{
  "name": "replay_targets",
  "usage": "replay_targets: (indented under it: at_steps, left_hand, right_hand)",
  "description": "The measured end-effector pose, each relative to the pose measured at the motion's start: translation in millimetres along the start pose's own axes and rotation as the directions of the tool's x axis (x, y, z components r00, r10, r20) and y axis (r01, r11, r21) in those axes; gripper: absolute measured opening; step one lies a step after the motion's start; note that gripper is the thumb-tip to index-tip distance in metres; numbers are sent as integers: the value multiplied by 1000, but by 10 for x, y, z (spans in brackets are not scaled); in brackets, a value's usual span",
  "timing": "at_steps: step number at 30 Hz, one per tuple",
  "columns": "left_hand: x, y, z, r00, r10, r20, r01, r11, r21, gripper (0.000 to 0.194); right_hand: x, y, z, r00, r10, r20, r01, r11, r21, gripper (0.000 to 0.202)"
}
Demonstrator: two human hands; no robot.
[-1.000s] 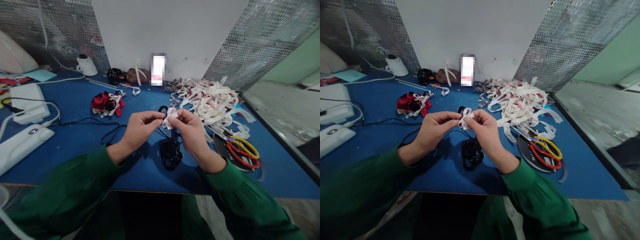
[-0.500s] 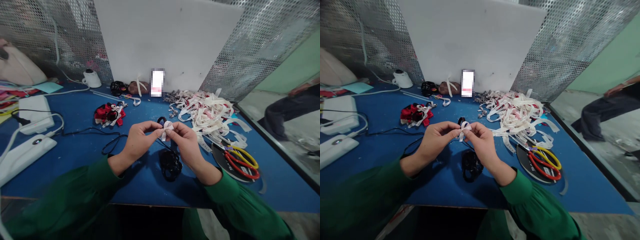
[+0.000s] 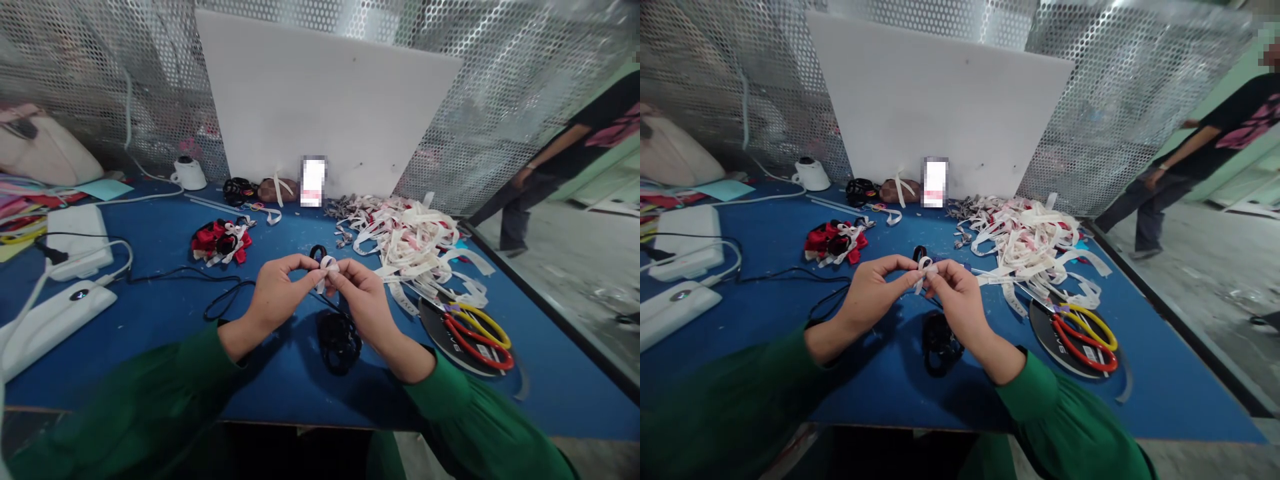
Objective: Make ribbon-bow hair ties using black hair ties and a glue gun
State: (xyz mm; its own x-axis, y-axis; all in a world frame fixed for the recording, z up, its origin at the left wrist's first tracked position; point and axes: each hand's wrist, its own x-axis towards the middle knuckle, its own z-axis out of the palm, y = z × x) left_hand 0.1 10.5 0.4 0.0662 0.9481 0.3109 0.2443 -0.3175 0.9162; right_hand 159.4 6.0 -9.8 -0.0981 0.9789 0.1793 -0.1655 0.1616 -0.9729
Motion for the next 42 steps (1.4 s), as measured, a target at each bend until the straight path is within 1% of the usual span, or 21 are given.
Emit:
replay_targets:
  at_steps: [5,7,15,21,28,31,35,42]
  left_hand:
    - [9,-71,5,996,72,-59,-68,996,62,6]
    - [16,-92,6,993,101,-62,-96,993,69,6]
    - [31,-91,-3,991,120,-56,-119,992,31,6]
    - [22,-63,10,997,57,-44,-58,998,-21,10]
    - [12,28,5,1000,-20,-16,20,1000,-20,13]
    - [15,36,-2,1000,-24,-9,23,999,-28,10]
    - [20,23,-13,1000,-1,-28,1,1000,-17,6]
    - [18,32,-22,999,3,-35,-3,1000,18,6]
  right_hand:
    - [-6,-6,2,1000,4,6,-4,1000,-8,19]
    - [-7,-4,2,1000,3,6,-3,1000,-19,19]
    - [-7,17,-1,1000,9,4,-9,1000,-11,17]
    - [-9,4,-4,1000,-6,0,6,1000,-2,16]
    - [-27,-16,-5,1000,2,15,-2,1000,-14,16]
    - [-32,-19,-3,1000,-1,14,2,999,-49,17]
    - [-38,-16,2,1000,-3,27,5,996,-87,19]
    - [-44,-12,1,1000,-3,22,4,998,-67,19]
